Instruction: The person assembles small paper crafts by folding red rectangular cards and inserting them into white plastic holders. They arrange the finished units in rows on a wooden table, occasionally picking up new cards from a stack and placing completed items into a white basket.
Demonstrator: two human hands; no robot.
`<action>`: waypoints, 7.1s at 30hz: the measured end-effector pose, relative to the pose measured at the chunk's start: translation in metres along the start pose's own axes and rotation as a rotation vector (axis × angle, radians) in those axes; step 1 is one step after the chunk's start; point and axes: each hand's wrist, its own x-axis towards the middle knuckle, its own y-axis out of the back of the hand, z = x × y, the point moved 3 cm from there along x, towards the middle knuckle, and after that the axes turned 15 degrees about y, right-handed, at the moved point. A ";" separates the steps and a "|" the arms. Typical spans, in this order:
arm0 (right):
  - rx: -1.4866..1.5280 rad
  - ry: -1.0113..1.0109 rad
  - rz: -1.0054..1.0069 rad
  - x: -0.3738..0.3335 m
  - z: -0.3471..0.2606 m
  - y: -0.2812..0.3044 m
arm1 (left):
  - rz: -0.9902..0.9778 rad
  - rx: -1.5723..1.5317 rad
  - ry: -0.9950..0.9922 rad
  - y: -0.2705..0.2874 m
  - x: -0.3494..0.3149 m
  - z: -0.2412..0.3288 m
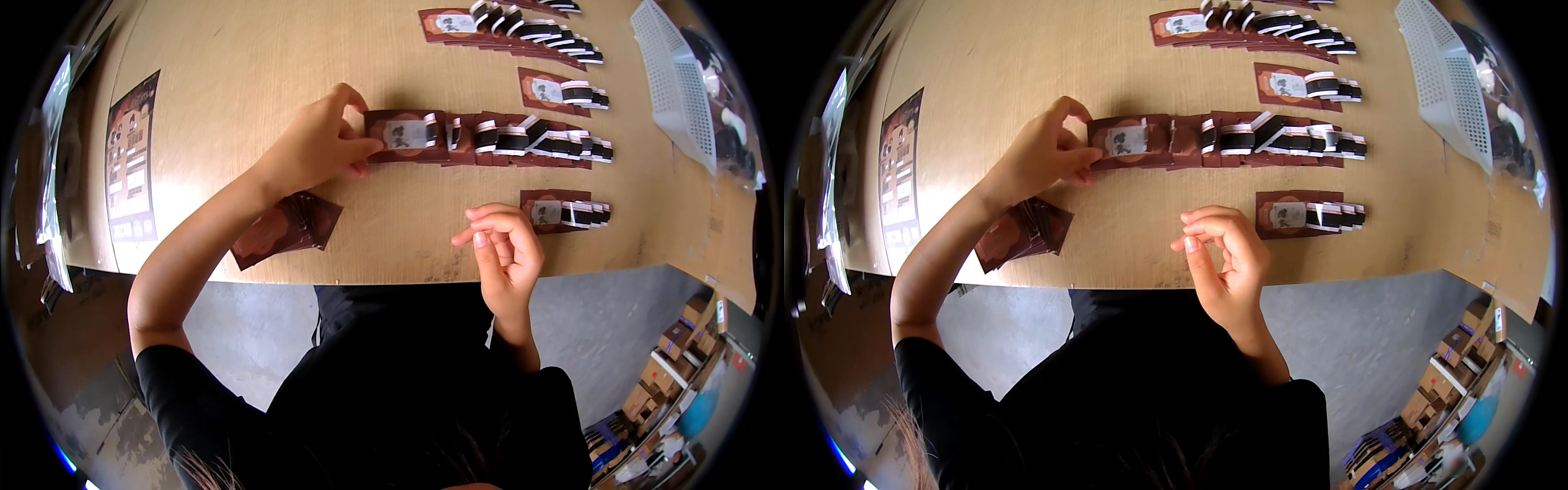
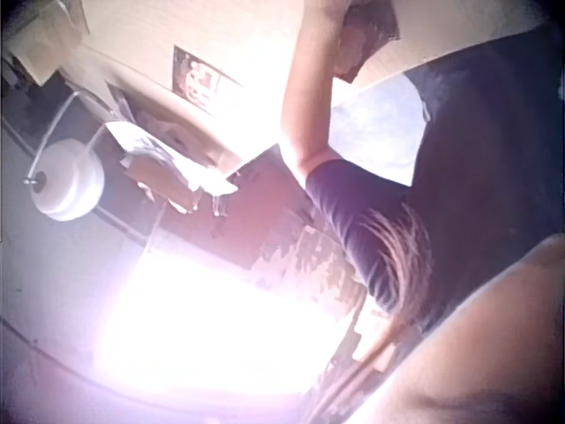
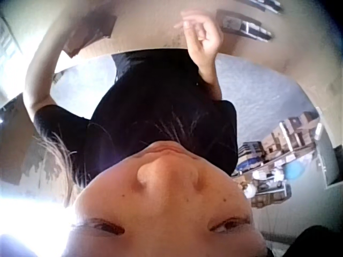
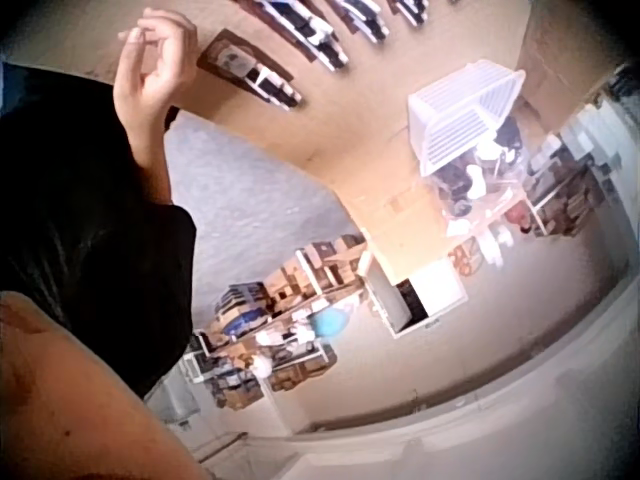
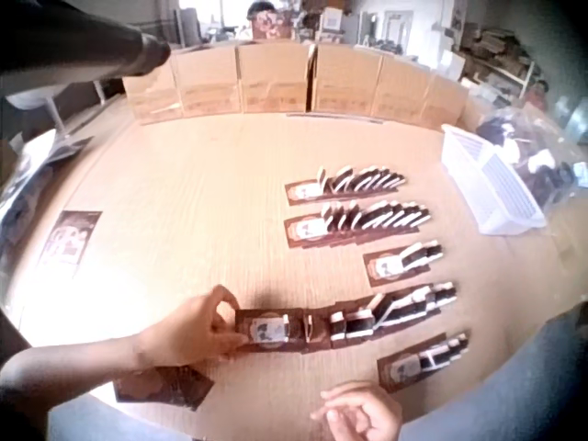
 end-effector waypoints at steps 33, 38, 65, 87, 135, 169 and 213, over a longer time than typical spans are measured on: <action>-0.609 -0.126 -0.599 0.118 0.046 0.200 | 0.306 0.501 -0.427 -0.044 0.012 0.038; -0.559 -0.192 -0.551 0.118 0.049 0.204 | 0.323 0.507 -0.403 -0.047 0.012 0.040; -0.877 0.283 -0.828 0.121 0.047 0.165 | 0.378 0.574 -0.470 -0.060 0.015 0.049; -0.819 0.211 -0.747 0.115 0.049 0.223 | 0.329 0.540 -0.482 -0.103 0.027 0.084; -0.880 0.543 -0.750 0.116 0.047 0.183 | 0.411 0.626 -0.502 -0.118 0.032 0.089; -1.095 0.241 -1.120 0.190 0.067 0.143 | 0.355 0.142 -0.429 0.011 -0.043 0.020; -1.106 0.198 -1.065 0.260 0.102 0.156 | 0.511 0.419 -0.634 -0.043 0.138 0.154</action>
